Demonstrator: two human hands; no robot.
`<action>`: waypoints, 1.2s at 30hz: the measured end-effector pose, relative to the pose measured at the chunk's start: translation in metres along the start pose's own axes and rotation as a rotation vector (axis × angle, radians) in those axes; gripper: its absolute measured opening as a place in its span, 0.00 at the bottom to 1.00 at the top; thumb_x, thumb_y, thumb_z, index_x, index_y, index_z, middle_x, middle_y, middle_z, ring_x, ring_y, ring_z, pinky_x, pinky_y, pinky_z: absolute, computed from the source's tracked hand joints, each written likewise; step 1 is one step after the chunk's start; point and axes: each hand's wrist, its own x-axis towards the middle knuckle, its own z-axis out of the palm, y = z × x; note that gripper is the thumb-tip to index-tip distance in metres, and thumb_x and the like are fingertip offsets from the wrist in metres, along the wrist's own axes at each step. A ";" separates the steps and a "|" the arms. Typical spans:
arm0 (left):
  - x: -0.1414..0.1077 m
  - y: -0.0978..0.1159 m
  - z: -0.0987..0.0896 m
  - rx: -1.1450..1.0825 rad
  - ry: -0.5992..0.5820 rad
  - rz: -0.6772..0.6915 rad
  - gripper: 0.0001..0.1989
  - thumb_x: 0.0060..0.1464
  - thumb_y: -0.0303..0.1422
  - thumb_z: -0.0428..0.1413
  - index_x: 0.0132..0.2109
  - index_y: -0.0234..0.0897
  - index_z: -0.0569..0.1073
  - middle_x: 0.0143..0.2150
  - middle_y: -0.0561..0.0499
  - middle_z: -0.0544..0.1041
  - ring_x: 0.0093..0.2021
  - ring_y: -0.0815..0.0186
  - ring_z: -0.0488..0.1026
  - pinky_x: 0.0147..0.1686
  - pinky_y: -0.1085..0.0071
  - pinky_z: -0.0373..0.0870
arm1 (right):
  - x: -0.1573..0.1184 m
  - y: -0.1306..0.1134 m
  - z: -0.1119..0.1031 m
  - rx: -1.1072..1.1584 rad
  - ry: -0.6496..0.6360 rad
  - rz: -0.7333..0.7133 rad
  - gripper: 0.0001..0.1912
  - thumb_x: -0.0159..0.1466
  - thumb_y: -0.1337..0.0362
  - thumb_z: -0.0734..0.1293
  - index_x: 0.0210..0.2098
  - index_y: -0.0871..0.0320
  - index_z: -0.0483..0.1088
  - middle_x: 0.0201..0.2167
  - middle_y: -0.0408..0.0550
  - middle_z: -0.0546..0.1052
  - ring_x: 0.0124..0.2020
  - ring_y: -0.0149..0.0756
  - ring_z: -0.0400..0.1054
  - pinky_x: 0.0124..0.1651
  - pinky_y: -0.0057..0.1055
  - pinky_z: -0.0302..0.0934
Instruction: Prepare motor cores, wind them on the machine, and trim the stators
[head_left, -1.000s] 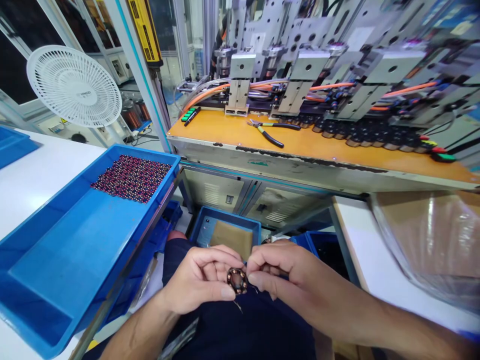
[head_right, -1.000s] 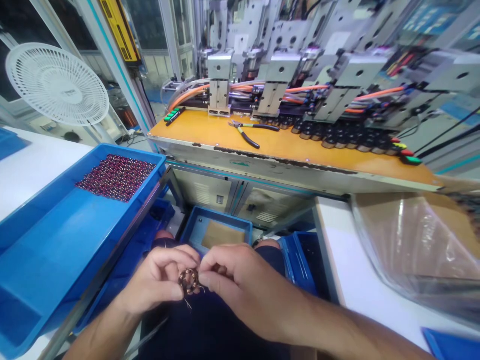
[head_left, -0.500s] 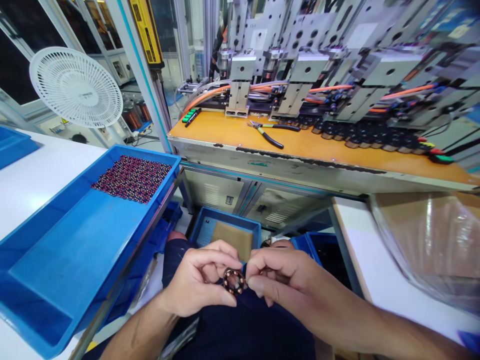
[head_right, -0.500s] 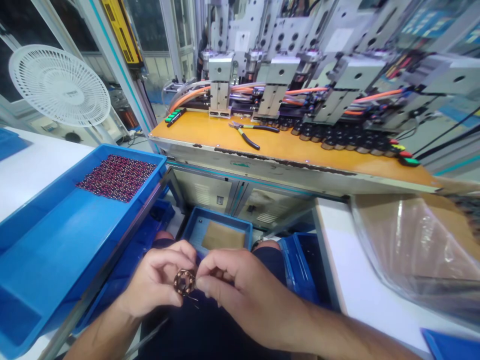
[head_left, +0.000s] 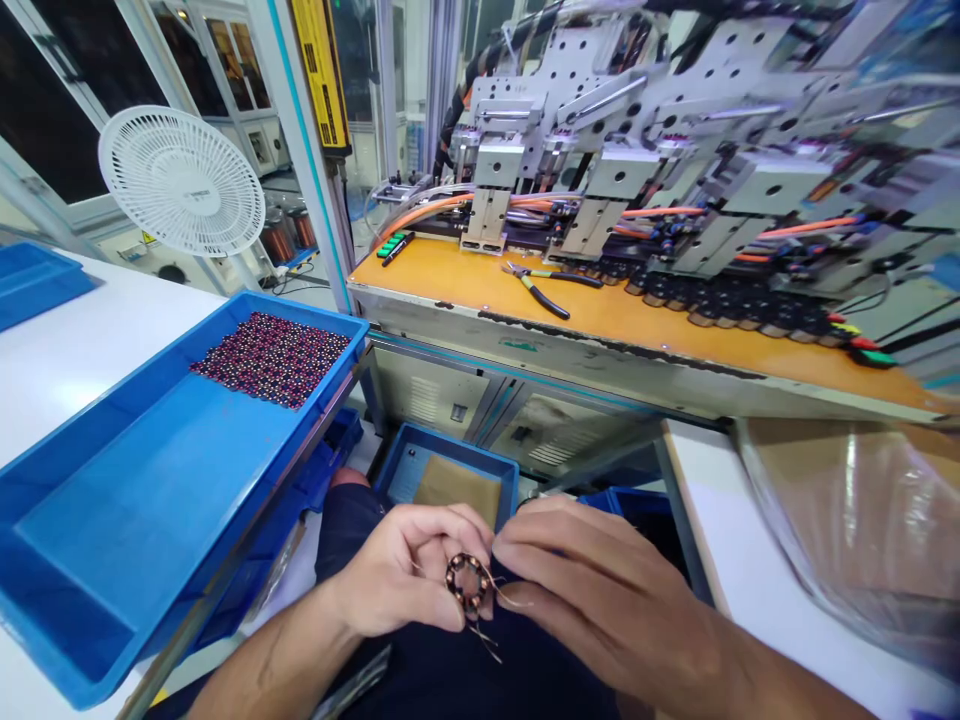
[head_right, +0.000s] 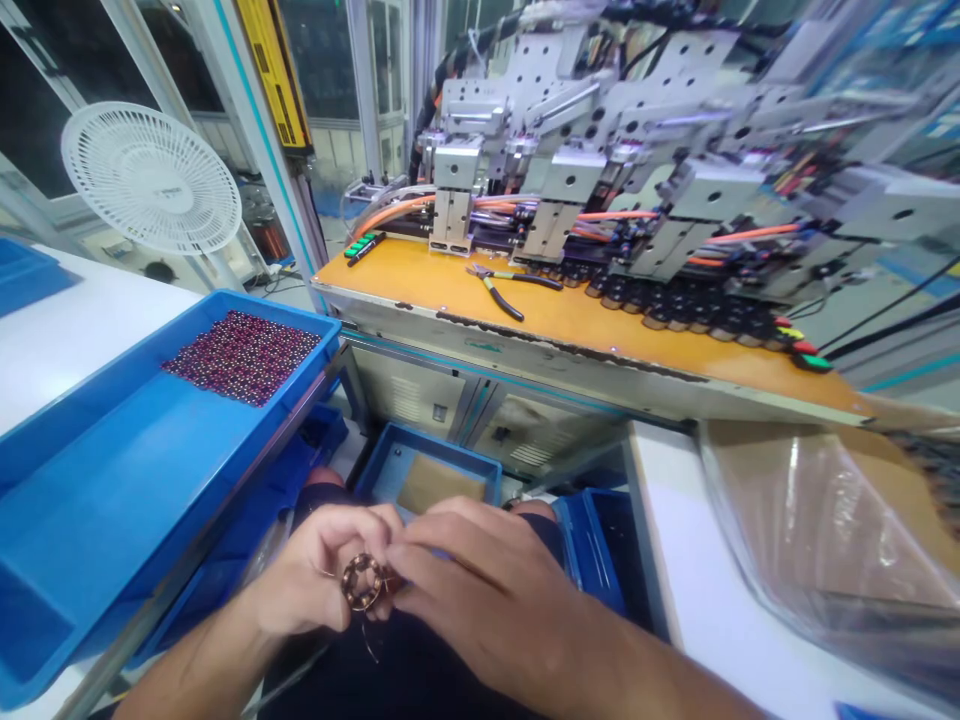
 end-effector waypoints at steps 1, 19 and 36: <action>0.000 -0.001 0.000 -0.011 -0.002 -0.005 0.18 0.37 0.29 0.73 0.39 0.33 0.81 0.38 0.51 0.74 0.30 0.72 0.78 0.31 0.79 0.74 | 0.001 0.000 0.001 0.017 0.002 -0.030 0.08 0.71 0.67 0.61 0.50 0.58 0.67 0.39 0.49 0.78 0.39 0.36 0.73 0.45 0.32 0.69; 0.007 -0.001 0.002 0.283 0.061 0.153 0.15 0.40 0.27 0.71 0.39 0.37 0.82 0.39 0.50 0.71 0.31 0.74 0.71 0.33 0.77 0.69 | 0.006 -0.013 0.020 0.268 0.332 0.213 0.09 0.64 0.76 0.64 0.38 0.58 0.73 0.28 0.46 0.77 0.27 0.32 0.72 0.31 0.28 0.68; -0.001 -0.007 0.004 0.381 0.103 0.163 0.14 0.54 0.27 0.63 0.49 0.37 0.76 0.35 0.50 0.77 0.30 0.72 0.76 0.32 0.77 0.73 | -0.016 -0.012 0.037 0.115 0.364 0.276 0.12 0.61 0.78 0.64 0.40 0.57 0.69 0.29 0.45 0.75 0.29 0.33 0.73 0.33 0.28 0.69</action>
